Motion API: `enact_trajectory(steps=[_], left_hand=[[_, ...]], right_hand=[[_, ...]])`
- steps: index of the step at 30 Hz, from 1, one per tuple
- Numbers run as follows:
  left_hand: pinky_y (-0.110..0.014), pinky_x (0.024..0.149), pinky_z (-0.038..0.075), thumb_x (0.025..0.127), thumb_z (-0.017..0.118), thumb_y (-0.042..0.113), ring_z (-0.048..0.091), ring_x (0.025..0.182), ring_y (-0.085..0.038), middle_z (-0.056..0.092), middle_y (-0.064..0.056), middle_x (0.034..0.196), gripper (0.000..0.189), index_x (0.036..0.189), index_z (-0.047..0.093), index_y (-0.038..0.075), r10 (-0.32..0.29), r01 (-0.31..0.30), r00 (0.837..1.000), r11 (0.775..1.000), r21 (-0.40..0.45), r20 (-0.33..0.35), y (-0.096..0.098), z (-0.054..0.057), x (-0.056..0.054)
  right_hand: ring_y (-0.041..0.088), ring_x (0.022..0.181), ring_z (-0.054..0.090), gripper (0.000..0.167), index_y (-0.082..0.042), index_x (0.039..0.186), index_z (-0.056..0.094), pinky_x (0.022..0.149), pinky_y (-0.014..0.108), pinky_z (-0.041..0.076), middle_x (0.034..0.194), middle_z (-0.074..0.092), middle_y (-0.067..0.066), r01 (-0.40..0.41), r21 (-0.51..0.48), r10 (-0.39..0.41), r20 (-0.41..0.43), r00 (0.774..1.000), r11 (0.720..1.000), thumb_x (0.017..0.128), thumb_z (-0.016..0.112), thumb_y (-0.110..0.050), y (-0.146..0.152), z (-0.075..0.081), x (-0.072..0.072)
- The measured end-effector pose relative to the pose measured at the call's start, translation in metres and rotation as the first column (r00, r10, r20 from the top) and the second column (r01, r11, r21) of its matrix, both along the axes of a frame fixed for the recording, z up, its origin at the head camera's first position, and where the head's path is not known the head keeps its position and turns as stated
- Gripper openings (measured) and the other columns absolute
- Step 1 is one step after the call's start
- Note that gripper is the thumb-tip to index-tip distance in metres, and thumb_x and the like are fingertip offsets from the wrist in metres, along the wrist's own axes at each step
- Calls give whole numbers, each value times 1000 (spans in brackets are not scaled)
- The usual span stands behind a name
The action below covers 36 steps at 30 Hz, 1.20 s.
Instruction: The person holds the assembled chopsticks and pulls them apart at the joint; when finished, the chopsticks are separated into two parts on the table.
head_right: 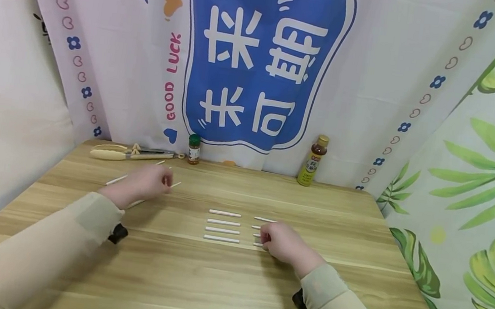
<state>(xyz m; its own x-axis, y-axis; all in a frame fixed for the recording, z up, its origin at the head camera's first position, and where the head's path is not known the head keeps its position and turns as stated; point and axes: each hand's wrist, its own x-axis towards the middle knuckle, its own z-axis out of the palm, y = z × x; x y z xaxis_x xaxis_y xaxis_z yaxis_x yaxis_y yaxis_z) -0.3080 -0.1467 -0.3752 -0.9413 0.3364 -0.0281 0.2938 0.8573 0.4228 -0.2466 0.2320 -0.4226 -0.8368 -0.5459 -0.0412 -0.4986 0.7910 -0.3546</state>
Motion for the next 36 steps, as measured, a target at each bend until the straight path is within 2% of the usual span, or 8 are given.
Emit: enact_trajectory(steps=[4,8,14,19,23,28,33,36], left_hand=[[-43,70,46,84,70,11,56,76,-25,62,-6,84,7,86,64,8,35,-35,999,999,-13,13,-33,-8,-4],[-40,66,45,80,72,9,54,72,-24,61,-5,80,11,83,62,8,55,-51,996,998,-42,77,-51,-21,-3],[-39,62,43,81,76,13,53,68,-23,58,-4,76,16,77,61,9,71,-64,990,996,-60,121,-60,-38,-4],[-38,61,43,82,70,7,52,66,-21,56,-3,72,13,74,59,9,43,-39,998,996,-76,53,-58,-46,-4],[-37,59,42,80,62,4,51,64,-21,55,-4,71,9,75,57,9,36,-34,999,995,-97,11,-52,-43,0],[-35,57,42,86,61,8,51,64,-20,55,-4,72,9,78,58,10,31,-28,998,998,-57,53,-36,-34,4],[-36,63,45,86,65,7,53,69,-20,57,-3,75,9,79,59,10,-48,48,997,999,0,56,-4,-19,10],[-37,66,46,85,64,5,54,71,-20,58,-2,75,10,78,60,10,-96,96,995,995,21,39,18,-10,18]], right_hand=[[13,67,48,25,-15,76,56,63,32,41,69,50,-7,10,13,-10,-2,1000,1000,84,72,2,-2,1,1],[13,67,48,25,-15,76,55,63,33,41,69,50,-6,19,25,-19,6,1000,1000,84,72,1,-3,2,2],[13,68,48,23,-14,77,56,63,33,41,70,50,-6,19,20,-19,4,1000,1000,85,72,1,-2,0,1],[12,67,48,24,-15,77,56,63,32,41,69,50,-7,17,15,-17,-6,1000,1000,84,72,1,-1,0,1],[12,67,48,25,-15,76,55,63,32,41,69,50,-7,10,7,-10,-14,1000,1000,84,72,1,0,0,1],[12,67,47,24,-14,77,56,63,32,41,69,51,-5,-13,7,13,-27,1000,1000,84,73,1,0,-1,0],[11,66,47,23,-15,77,56,61,31,41,71,50,-7,3,-18,-4,-32,999,1000,86,75,-5,-1,2,-1],[10,67,50,22,-16,78,57,61,30,44,74,52,-8,20,-100,-26,-58,998,995,86,76,-9,-8,11,0]])
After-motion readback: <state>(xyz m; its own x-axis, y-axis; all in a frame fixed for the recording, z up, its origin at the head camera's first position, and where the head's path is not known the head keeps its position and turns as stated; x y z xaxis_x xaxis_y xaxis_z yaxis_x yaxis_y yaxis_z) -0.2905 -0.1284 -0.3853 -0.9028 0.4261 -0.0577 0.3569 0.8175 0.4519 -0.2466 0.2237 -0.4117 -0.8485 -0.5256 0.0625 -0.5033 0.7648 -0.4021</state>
